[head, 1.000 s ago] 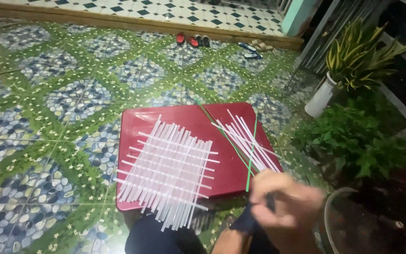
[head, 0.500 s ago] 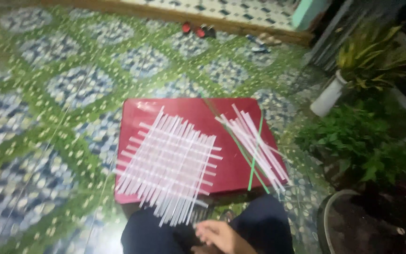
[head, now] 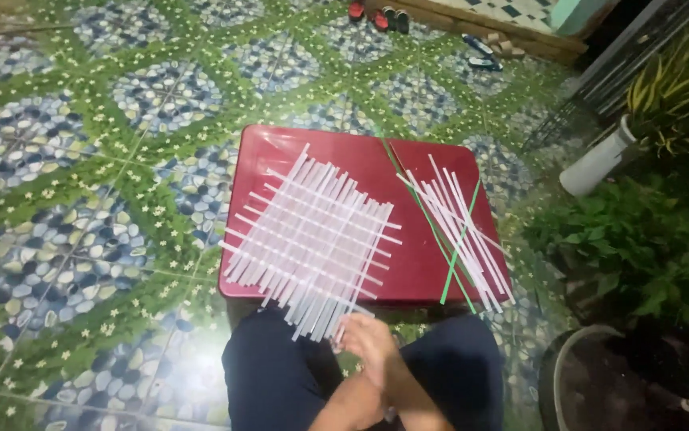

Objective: The person is weaving white plastic strips together on a red plastic tray to create a woven mat or bag component.

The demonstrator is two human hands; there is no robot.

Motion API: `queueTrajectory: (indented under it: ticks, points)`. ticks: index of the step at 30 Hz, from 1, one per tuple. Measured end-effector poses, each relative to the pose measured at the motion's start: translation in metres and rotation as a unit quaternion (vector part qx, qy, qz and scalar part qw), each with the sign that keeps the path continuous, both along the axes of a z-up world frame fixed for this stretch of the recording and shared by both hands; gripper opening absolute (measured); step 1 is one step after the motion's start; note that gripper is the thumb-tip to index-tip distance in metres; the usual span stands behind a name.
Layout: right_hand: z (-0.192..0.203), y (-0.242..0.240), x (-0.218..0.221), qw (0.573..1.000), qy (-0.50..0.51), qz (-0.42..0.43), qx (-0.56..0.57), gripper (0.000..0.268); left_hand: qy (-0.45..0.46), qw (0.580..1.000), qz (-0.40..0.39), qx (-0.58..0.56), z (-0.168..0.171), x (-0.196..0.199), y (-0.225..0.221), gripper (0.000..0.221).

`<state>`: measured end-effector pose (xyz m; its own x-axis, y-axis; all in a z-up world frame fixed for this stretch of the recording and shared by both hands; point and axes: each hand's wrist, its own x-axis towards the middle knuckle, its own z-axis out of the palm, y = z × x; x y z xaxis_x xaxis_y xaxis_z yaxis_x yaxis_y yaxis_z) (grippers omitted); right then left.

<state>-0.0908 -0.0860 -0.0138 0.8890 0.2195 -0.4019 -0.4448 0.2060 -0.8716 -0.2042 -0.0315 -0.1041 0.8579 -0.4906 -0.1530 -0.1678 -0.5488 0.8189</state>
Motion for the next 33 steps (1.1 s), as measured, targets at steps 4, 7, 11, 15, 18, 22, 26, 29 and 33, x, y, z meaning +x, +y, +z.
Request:
queueTrajectory:
  ticks: [4,7,11,15,18,22,26,29,33]
  points:
    - [-0.039,-0.018,0.016,0.994,0.068,-0.077,-0.037,0.019,-0.012,0.999,0.032,-0.023,0.078,0.05,0.029,0.023]
    - [-0.037,-0.026,0.013,0.993,0.056,-0.102,-0.025,0.02,-0.11,0.987,0.115,-0.035,0.094,0.057,0.055,0.028]
    - [-0.01,-0.024,0.005,0.991,0.045,-0.111,-0.064,0.027,-0.305,0.912,0.272,-0.043,0.112,0.078,0.085,0.014]
    - [-0.008,-0.022,0.0,0.984,0.061,-0.126,-0.115,0.023,-0.32,0.884,0.341,-0.001,0.127,0.109,0.099,0.02]
    - [-0.011,-0.018,-0.002,0.987,0.052,-0.112,-0.105,0.024,-0.264,0.884,0.381,0.065,0.121,0.14,0.103,0.038]
    - [-0.015,-0.027,0.003,0.987,0.054,-0.119,-0.092,0.02,-0.261,0.886,0.361,0.128,0.106,0.178,0.102,0.054]
    - [-0.062,-0.054,0.016,0.984,0.075,-0.12,-0.109,0.031,-0.262,0.873,0.354,0.209,0.101,0.195,0.092,0.05]
    - [-0.049,-0.056,0.016,0.98,0.062,-0.138,-0.129,0.027,-0.202,0.875,0.316,0.307,0.092,0.199,0.086,0.052]
    - [-0.047,-0.062,0.016,0.977,0.05,-0.153,-0.141,0.027,-0.126,0.869,0.319,0.356,0.092,0.195,0.076,0.053]
